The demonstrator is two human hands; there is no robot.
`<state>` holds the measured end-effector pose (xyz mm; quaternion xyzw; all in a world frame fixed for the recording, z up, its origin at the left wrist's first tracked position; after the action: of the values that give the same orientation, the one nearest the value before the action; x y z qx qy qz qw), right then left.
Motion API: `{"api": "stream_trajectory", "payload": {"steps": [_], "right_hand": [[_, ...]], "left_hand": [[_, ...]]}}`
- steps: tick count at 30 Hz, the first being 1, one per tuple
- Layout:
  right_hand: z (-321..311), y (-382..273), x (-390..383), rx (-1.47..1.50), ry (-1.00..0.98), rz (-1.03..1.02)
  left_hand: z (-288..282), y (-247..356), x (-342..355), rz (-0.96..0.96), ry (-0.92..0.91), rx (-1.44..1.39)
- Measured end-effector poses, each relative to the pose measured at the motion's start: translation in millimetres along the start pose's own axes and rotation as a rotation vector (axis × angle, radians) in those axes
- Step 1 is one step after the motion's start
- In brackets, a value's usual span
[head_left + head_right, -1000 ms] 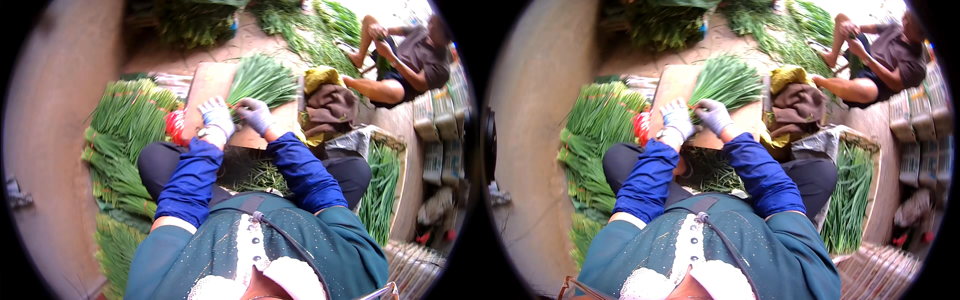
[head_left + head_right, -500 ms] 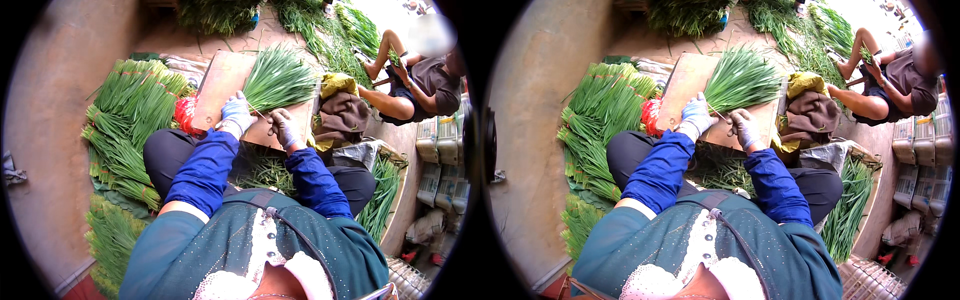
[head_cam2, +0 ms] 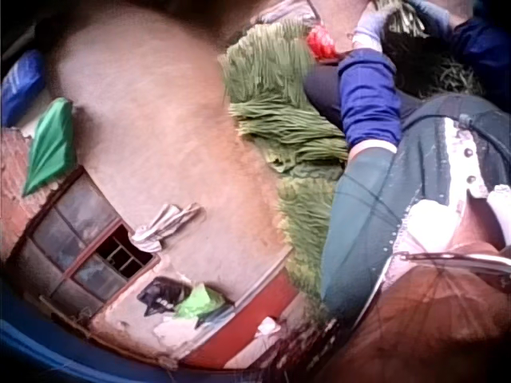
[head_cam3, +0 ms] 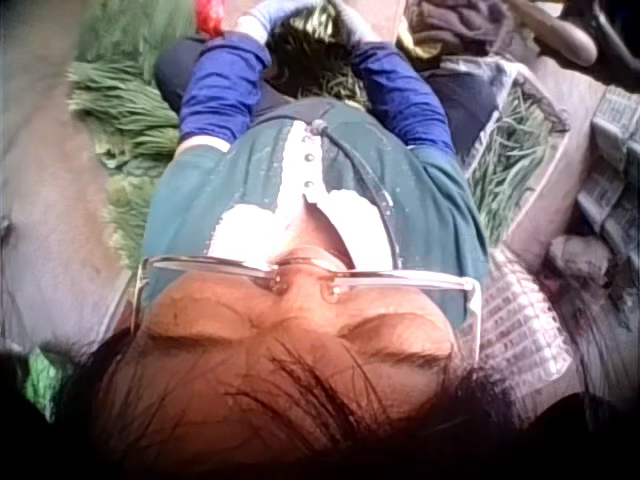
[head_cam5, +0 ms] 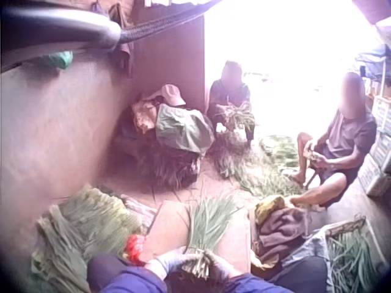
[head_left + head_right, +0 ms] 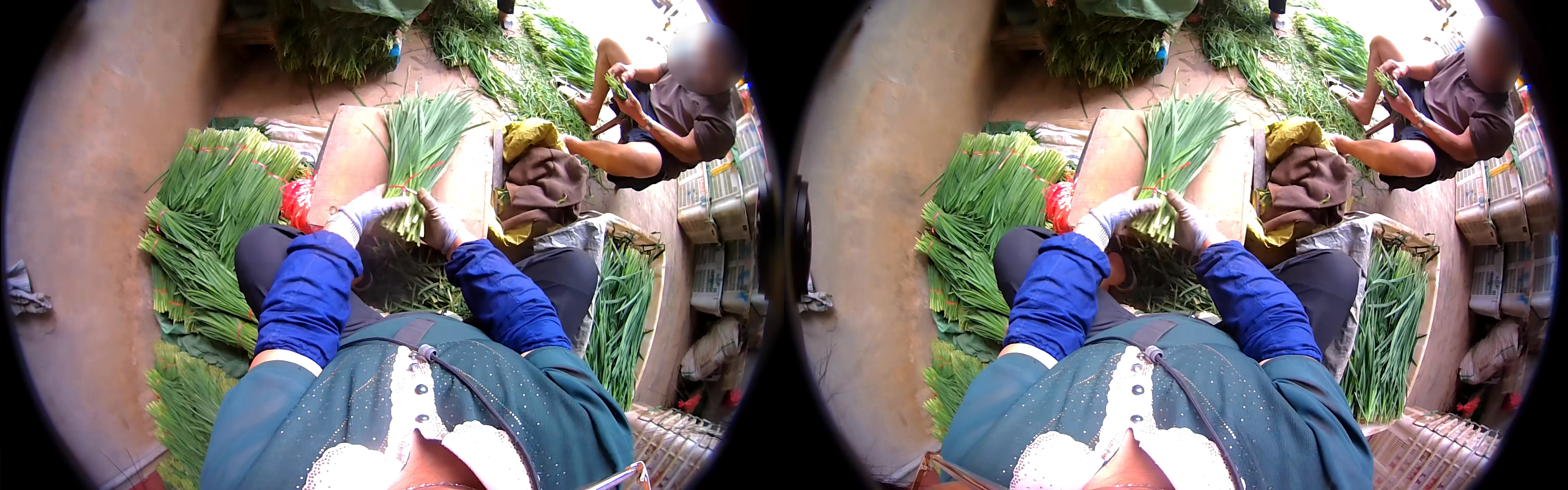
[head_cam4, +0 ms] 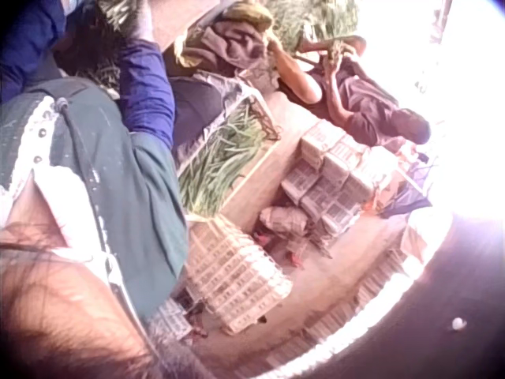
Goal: The person gathers green leafy vegetables into bundles, secures each bundle with a red string, and then trims the stems using a knife on a wooden board.
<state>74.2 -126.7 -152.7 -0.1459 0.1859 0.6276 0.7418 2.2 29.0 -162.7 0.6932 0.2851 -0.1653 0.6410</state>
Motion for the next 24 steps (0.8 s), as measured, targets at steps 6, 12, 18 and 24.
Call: {"api": "stream_trajectory", "payload": {"steps": [6, 12, 18, 24], "right_hand": [[-27.6, -27.3, 0.7, -0.415, -0.067, -0.134], [29.0, -64.3, -43.0, -1.135, -0.041, -0.338], [21.5, -101.5, -24.8, -1.812, 0.067, -0.305], [-3.5, -103.0, -12.1, -1.784, 0.167, -0.340]], "left_hand": [[-5.9, -10.8, -4.9, 0.078, -0.336, -0.361], [0.2, 32.7, -8.0, 0.580, -0.039, 0.336], [3.2, 18.9, 14.5, 0.514, -0.121, 0.501], [-13.9, -2.0, 11.8, 0.272, 0.219, 0.772]]}}
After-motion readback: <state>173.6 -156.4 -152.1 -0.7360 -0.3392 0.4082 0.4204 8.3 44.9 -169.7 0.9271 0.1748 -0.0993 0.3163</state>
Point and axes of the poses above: each hand's wrist, its own x-axis towards the middle knuckle, its own z-axis out of the palm, y = z × x, the point moved 2 cm from there along x, towards the middle knuckle, and after that the axes turned 13 degrees about x, right-handed, at the moved point
